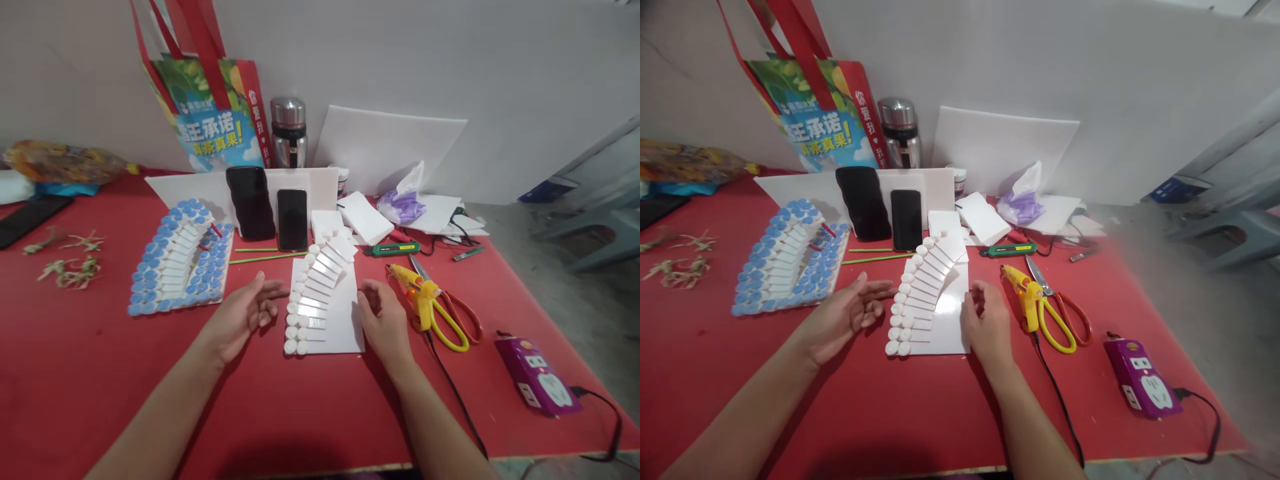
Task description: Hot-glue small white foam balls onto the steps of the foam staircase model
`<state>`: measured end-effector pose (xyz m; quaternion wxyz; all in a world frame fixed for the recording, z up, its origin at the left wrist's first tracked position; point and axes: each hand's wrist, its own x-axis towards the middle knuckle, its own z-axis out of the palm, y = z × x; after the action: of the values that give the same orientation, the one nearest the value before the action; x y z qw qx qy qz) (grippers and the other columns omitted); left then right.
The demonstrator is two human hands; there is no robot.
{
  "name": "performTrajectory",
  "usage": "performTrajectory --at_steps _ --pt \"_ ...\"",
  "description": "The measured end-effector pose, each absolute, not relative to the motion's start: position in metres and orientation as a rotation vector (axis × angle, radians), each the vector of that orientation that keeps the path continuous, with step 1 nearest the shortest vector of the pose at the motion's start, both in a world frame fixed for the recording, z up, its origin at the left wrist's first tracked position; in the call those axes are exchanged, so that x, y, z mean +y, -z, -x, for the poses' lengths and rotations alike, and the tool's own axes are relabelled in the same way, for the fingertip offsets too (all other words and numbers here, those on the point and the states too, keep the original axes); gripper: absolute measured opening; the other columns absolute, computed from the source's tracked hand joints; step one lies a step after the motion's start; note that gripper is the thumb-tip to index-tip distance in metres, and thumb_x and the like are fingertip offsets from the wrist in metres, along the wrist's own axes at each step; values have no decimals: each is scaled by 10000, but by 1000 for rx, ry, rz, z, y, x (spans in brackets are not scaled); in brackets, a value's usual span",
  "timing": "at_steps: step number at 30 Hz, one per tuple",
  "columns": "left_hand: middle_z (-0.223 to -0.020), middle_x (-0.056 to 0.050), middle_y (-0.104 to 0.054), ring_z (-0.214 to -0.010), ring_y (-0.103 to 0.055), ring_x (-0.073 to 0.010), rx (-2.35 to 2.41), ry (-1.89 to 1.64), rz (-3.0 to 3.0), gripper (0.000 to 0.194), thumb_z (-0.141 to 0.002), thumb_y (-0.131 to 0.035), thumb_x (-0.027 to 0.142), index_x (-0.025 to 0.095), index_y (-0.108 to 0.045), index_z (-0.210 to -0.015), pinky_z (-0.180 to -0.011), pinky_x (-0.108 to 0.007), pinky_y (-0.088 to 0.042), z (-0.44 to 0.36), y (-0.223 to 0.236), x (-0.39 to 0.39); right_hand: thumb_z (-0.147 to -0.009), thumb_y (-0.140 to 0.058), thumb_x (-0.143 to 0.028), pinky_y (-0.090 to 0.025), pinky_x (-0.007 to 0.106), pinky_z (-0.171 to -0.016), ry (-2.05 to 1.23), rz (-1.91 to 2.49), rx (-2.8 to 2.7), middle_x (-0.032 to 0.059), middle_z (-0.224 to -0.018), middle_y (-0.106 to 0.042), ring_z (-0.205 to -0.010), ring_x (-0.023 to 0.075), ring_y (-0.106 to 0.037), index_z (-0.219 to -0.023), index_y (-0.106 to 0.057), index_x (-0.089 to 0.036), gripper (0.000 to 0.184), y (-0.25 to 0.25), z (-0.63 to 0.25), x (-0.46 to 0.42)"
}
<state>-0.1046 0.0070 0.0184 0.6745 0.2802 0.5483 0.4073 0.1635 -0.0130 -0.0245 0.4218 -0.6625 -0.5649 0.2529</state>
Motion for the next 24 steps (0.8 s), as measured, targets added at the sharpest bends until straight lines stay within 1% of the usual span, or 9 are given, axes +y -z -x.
performTrajectory --at_steps 3,6,10,12,15,18,20,22,24 --pt "-1079 -147 -751 -658 -535 -98 1196 -966 -518 359 -932 -716 440 122 -766 -1091 -509 -201 -405 102 -22 8 -971 -597 -352 -579 398 -817 -683 1658 -1385 139 -1108 -732 -938 244 -708 -1137 -671 -171 256 25 -166 -11" --pt "-958 -91 -727 -626 -496 -85 1192 -990 -610 351 -831 -836 399 134 -777 -1052 -491 -190 -376 97 -19 7 -961 -599 -359 -579 396 -829 -696 1640 -1383 131 -1077 -740 -930 242 -709 -1105 -679 -171 250 26 -167 -10" --pt "-665 9 -581 -537 -413 -64 1146 -908 -666 402 -717 -919 387 116 -765 -970 -455 -179 -293 88 -14 8 -944 -609 -372 -570 410 -860 -731 1646 -1355 118 -1061 -749 -930 248 -710 -1084 -690 -185 247 26 -167 -9" --pt "-614 41 -529 -507 -380 -58 1159 -902 -674 426 -707 -924 387 124 -755 -997 -445 -179 -253 83 -12 8 -938 -613 -371 -563 418 -873 -741 1641 -1354 115 -1058 -752 -933 254 -710 -1076 -695 -190 241 26 -167 -9" --pt "-703 12 -620 -538 -450 -67 1229 -943 -718 428 -700 -925 358 135 -749 -1019 -482 -184 -320 76 -10 6 -933 -623 -370 -554 433 -893 -752 1625 -1354 112 -1060 -754 -929 259 -709 -1064 -704 -196 232 25 -167 -10" --pt "-818 -36 -715 -652 -601 -127 1267 -985 -763 402 -702 -912 333 141 -755 -1019 -612 -236 -481 73 -8 2 -930 -639 -382 -551 440 -902 -780 1597 -1331 111 -1062 -754 -935 262 -709 -1052 -713 -198 232 26 -166 -10" --pt "-832 -42 -739 -692 -649 -156 1249 -1007 -728 386 -674 -914 287 150 -754 -998 -670 -265 -530 74 -8 1 -934 -644 -400 -563 428 -885 -820 1565 -1303 110 -1057 -759 -937 259 -717 -1049 -717 -199 242 26 -165 -11" --pt "-724 -14 -711 -619 -632 -149 1212 -996 -666 335 -630 -913 226 153 -744 -910 -630 -261 -533 80 -9 2 -955 -628 -429 -585 395 -834 -859 1525 -1264 102 -1024 -767 -918 244 -732 -1051 -714 -200 262 25 -163 -12" --pt "-547 34 -597 -489 -545 -113 1180 -959 -618 244 -597 -899 177 149 -703 -740 -552 -239 -509 88 -12 5 -980 -610 -465 -593 341 -703 -957 1434 -1138 72 -915 -761 -816 215 -734 -1062 -700 -206 285 21 -161 -14"
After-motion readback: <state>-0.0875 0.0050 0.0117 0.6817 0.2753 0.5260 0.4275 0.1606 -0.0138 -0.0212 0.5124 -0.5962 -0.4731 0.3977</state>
